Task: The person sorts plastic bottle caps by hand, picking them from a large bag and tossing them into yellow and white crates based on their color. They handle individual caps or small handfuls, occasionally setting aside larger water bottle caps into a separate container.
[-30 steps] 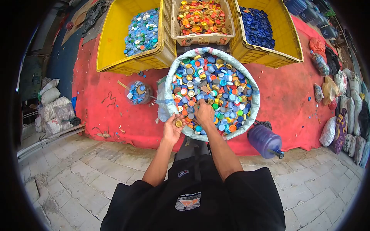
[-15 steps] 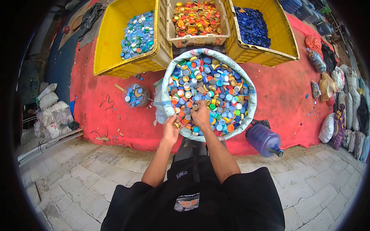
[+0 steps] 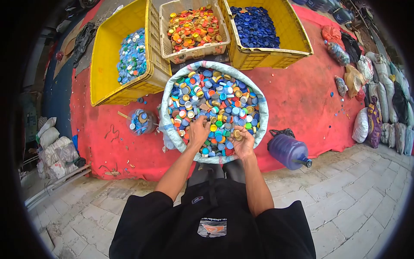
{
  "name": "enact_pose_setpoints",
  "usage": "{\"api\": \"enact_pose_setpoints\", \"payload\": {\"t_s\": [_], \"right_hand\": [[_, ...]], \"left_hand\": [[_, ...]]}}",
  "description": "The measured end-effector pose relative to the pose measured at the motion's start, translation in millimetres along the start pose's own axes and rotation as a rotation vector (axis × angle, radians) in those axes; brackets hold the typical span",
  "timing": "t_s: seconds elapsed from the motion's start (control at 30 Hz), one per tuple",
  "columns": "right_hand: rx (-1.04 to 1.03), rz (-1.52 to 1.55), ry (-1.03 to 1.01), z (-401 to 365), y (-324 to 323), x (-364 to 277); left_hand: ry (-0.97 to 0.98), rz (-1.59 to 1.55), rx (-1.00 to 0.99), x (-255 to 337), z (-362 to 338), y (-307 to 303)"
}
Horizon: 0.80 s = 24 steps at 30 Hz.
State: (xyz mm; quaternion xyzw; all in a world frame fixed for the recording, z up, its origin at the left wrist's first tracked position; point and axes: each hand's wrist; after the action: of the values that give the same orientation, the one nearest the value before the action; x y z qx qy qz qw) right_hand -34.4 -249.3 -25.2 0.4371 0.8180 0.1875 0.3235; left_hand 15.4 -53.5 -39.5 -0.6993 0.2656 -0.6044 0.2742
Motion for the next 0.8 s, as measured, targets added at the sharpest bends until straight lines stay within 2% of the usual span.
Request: {"api": "enact_pose_setpoints", "payload": {"t_s": [0.1,0.2,0.37,0.47,0.5,0.6,0.7,0.8], "right_hand": [[-0.004,0.0,-0.021,-7,-10,-9],[-0.009,-0.026,-0.04,-14,-17,-15],[-0.018,-0.047,-0.04,-16,-25,-18],[-0.018,-0.084,-0.035,-17,-20,-18],[-0.014,-0.104,-0.031,-18,-15,-19],[-0.032,-0.186,-0.026,-16,-6,-16],[-0.079,-0.21,0.015,-19,11,-15],[-0.16,-0.235,0.026,-21,25,-11]], "left_hand": [[0.017,0.174,-0.083,7,9,12],[-0.055,0.222,-0.115,18,11,19],[-0.042,0.144,-0.053,4,10,35],[-0.013,-0.069,-0.04,-20,8,48],[-0.304,-0.352,-0.142,-25,5,53],[-0.73,-0.91,-0.368,6,-6,8],[-0.77,-1.137,-0.393,18,-23,-23],[-0.661,-1.413,-0.415,16,-33,-40]]}}
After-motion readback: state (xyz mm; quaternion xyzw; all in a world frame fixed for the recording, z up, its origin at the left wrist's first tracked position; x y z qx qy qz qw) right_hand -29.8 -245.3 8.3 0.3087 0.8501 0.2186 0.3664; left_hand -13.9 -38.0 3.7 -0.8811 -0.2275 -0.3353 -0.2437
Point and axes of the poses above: each hand's wrist, its own z-axis towards the middle knuckle, its own y-axis out of the palm, x = y × z, and after that the axes turned 3 degrees about x, right-handed
